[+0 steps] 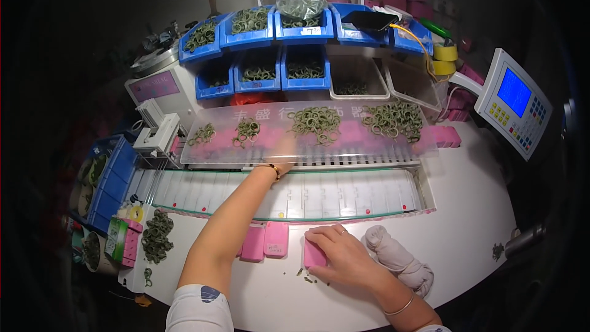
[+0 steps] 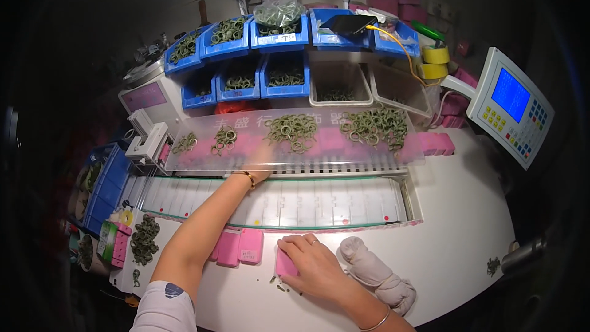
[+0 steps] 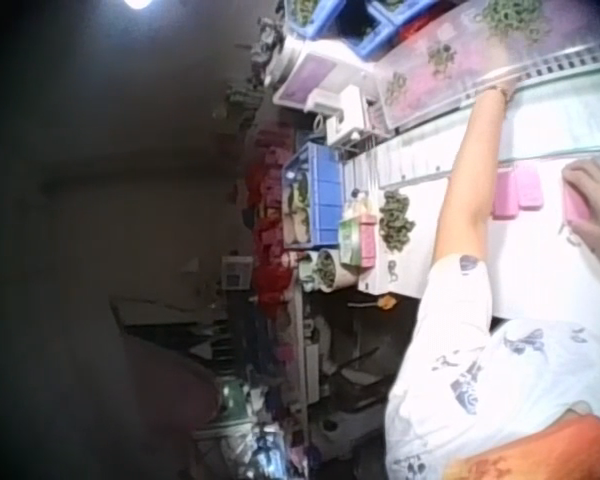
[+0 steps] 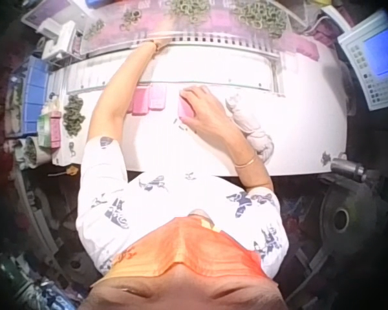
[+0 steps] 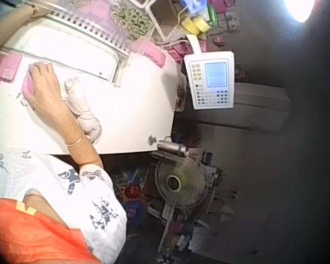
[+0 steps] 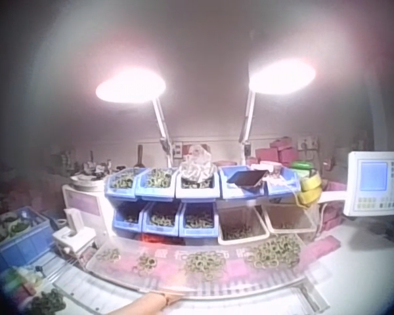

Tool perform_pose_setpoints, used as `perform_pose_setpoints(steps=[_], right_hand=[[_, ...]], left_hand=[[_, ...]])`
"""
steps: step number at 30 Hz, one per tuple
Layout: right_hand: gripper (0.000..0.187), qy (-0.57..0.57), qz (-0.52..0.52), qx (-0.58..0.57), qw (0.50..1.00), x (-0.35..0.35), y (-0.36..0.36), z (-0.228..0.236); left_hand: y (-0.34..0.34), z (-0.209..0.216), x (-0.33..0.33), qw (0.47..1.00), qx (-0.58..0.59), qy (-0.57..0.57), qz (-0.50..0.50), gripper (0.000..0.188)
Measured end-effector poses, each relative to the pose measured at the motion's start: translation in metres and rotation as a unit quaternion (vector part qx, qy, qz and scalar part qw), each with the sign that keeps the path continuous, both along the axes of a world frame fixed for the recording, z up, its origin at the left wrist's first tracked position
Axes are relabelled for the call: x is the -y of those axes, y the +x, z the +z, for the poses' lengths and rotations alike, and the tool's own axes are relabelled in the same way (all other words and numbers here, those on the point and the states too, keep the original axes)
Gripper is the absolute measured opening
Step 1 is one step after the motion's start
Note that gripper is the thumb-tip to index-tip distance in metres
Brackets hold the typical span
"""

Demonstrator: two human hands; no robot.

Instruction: The person wipes pink molds with a cloth, opens them to extract molded rubber rings by hand, closes the molds, and operates a control panel.

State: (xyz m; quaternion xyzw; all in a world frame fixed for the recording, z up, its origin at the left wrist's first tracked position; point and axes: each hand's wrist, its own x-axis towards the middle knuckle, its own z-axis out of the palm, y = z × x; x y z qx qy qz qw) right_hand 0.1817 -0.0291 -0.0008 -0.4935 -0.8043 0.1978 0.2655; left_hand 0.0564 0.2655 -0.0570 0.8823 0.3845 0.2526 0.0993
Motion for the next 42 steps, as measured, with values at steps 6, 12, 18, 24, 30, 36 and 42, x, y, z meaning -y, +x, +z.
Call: perform_pose_setpoints(steps=[6, 12, 18, 24, 30, 36, 42], right_hand=[[0.06, -0.005, -0.005, -0.005, 1.0, 0.0, -0.001, 0.001], [0.074, -0.025, -0.047, -0.076, 0.996, -0.001, 0.004, 0.001], [0.082, 0.06, -0.086, -0.275, 0.956, -0.002, 0.007, 0.004], [0.087, 0.077, -0.039, -0.254, 0.963, -0.001, 0.008, 0.011], [0.069, 0.035, -0.055, -0.23, 0.971, 0.001, 0.01, 0.013], [0.048, 0.053, -0.025, -0.253, 0.966, 0.0, 0.012, 0.012], [0.043, -0.033, -0.125, -0.524, 0.842, 0.004, -0.002, 0.015]], left_hand=[[0.001, 0.004, 0.016, 0.995, -0.043, 0.069, 0.051, 0.029], [-0.014, 0.032, 0.114, 0.999, -0.05, -0.01, 0.011, 0.041], [-0.052, 0.072, 0.194, 0.741, 0.297, -0.591, -0.117, 0.041], [-0.056, 0.061, 0.217, 0.589, 0.374, -0.683, -0.216, 0.059], [-0.039, 0.071, 0.235, 0.856, 0.268, -0.397, -0.195, 0.08], [-0.052, 0.064, 0.226, 0.791, 0.286, -0.47, -0.268, 0.084], [-0.043, 0.06, 0.235, 0.569, 0.564, -0.569, -0.187, 0.066]])
